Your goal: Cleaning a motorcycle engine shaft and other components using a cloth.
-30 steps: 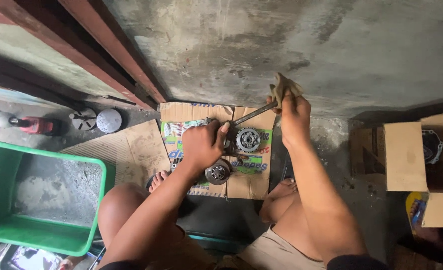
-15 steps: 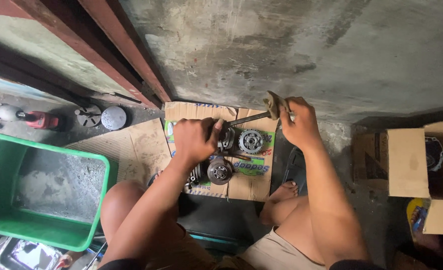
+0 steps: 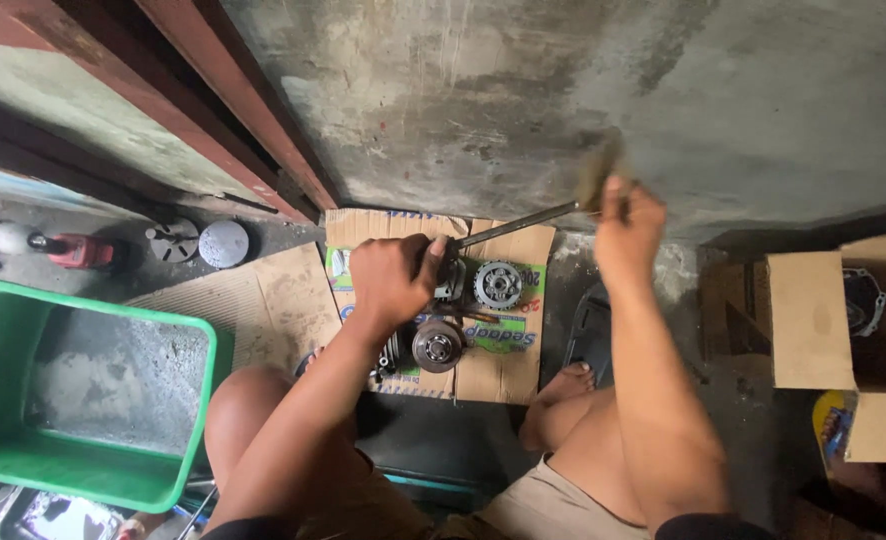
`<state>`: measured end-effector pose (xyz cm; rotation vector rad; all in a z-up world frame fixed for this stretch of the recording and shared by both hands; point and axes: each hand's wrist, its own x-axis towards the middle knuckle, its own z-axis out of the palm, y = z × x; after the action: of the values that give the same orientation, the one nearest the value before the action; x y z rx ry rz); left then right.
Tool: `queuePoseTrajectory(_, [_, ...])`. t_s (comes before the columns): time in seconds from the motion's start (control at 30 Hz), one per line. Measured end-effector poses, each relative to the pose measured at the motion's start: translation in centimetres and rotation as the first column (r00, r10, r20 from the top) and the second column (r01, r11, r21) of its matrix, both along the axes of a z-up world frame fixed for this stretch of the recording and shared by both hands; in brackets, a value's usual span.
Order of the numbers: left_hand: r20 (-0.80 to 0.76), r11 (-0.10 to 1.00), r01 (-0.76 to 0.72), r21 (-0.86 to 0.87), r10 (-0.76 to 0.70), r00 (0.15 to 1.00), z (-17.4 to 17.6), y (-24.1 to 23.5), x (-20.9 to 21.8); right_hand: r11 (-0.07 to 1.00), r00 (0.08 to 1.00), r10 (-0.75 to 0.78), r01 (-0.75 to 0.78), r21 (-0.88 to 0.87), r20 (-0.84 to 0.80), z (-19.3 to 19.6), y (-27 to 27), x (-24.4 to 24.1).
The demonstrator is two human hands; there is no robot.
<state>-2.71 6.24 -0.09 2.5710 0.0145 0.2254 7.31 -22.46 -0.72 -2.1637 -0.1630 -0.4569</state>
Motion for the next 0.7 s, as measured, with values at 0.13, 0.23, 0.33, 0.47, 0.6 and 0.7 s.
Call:
queuePoseTrajectory(0.13, [0.002, 1.000, -0.007, -0.010, 0.007, 1.000, 0.5, 0.9, -0.1, 0.999, 0.991, -0.042, 0.041, 0.011, 0.127, 1.2, -1.4, 0.5])
queuePoseTrajectory(0.23, [-0.001, 1.000, -0.007, 0.026, 0.007, 1.000, 0.5, 0.9, -0.1, 0.983, 0.973, -0.008, 0.049, -0.176, 0.230, 2.9, 0.9, -0.9])
queuePoseTrajectory(0.33, [-0.020, 0.998, 0.013, 0.059, -0.012, 1.000, 0.5, 0.6, -0.5, 0.930, 0.964, 0.163, -0.079, -0.359, 0.211, 2.8, 3.4, -2.6])
queuePoseTrajectory(0.47, [-0.063, 0.996, -0.028, 0.084, 0.034, 0.997, -0.2, 0.2, 0.0, 0.731, 0.909, 0.415, -0.362, -0.578, -0.043, 1.5, 5.9, -4.3])
queuePoseTrajectory(0.6, [-0.117, 0.995, -0.064, 0.075, 0.073, 0.990, -1.0, 0.0, 0.3, 0.657, 0.845, 0.514, -0.498, -0.565, -0.147, 0.2, 8.2, -6.3])
queuePoseTrajectory(0.7, [-0.121, 0.993, -0.102, 0.057, 0.108, 0.987, -1.3, 0.1, 0.1, 0.682, 0.831, 0.550, -0.506, -0.528, -0.085, -0.2, 8.7, -6.5])
